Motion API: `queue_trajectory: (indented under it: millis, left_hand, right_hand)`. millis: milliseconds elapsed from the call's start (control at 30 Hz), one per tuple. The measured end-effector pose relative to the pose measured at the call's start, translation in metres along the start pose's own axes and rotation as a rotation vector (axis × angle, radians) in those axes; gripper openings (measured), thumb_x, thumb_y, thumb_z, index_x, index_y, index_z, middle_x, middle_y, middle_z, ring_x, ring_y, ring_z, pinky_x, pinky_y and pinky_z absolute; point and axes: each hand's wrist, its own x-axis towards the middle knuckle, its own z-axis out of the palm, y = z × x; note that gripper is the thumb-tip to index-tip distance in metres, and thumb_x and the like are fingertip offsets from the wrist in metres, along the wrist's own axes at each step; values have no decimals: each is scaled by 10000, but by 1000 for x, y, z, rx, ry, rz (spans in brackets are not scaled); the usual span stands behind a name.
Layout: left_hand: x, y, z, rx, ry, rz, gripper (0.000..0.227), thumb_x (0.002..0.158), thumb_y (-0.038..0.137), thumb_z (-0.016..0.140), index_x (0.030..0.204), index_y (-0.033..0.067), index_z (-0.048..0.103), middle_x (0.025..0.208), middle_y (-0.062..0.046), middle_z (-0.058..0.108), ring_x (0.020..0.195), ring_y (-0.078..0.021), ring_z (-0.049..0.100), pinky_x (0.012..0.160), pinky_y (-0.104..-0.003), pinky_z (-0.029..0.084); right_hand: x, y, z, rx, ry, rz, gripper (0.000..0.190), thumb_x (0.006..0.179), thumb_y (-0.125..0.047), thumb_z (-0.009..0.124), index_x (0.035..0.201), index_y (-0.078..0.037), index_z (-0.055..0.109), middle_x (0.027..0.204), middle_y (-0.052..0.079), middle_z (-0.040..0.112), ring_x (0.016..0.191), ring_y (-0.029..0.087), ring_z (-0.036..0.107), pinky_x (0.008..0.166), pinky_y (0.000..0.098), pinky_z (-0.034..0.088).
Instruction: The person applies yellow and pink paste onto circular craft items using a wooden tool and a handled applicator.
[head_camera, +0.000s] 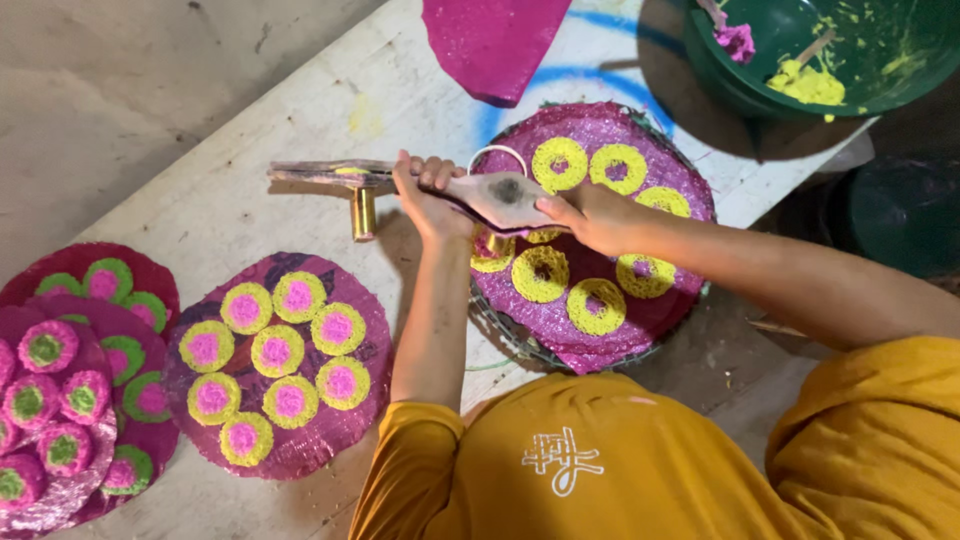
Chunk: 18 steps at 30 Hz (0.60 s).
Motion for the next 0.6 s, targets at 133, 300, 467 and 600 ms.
queue_trajectory:
  millis: [133, 300, 467, 600]
  left_hand:
    - [4, 5, 17, 76, -59, 47, 335, 972, 352, 646, 756, 199, 441, 623, 71, 375, 571, -101, 382, 669, -334, 406]
    - [1, 4, 38, 93, -46, -53, 282, 997, 336, 617, 818, 183, 462, 678, 52, 415, 636, -110, 438, 750, -337, 453]
    - [3, -45, 44, 13, -106, -99, 306, 1013, 365, 599, 816, 183, 454, 645, 61, 386, 601, -107, 422, 730, -348, 471]
    - [18, -68, 34, -91, -121, -145, 298, 1002, 356, 575, 801, 192, 430, 633, 72, 356, 572, -91, 379, 672, -329, 433]
  right_hand:
    - [5, 7, 10, 3, 135, -194, 699, 1049, -612, 277, 902, -61, 680, 637, 130, 611, 607, 259, 623, 646, 429, 496]
    - [-4, 25, -5, 240, -136, -70, 752, 1008, -665, 216, 803, -59, 611, 630, 79, 586, 545, 195, 606, 504, 337, 522]
    - [-31, 42, -47, 91, -38, 179, 796, 1010, -683, 307, 830, 8, 658, 694, 166, 642, 589, 274, 650, 554, 394, 522]
    - [-37, 25, -41, -83, 177, 37, 710, 1008, -646, 305, 1104, -56, 690, 823, 220, 710, 757, 350, 680, 729, 471, 506]
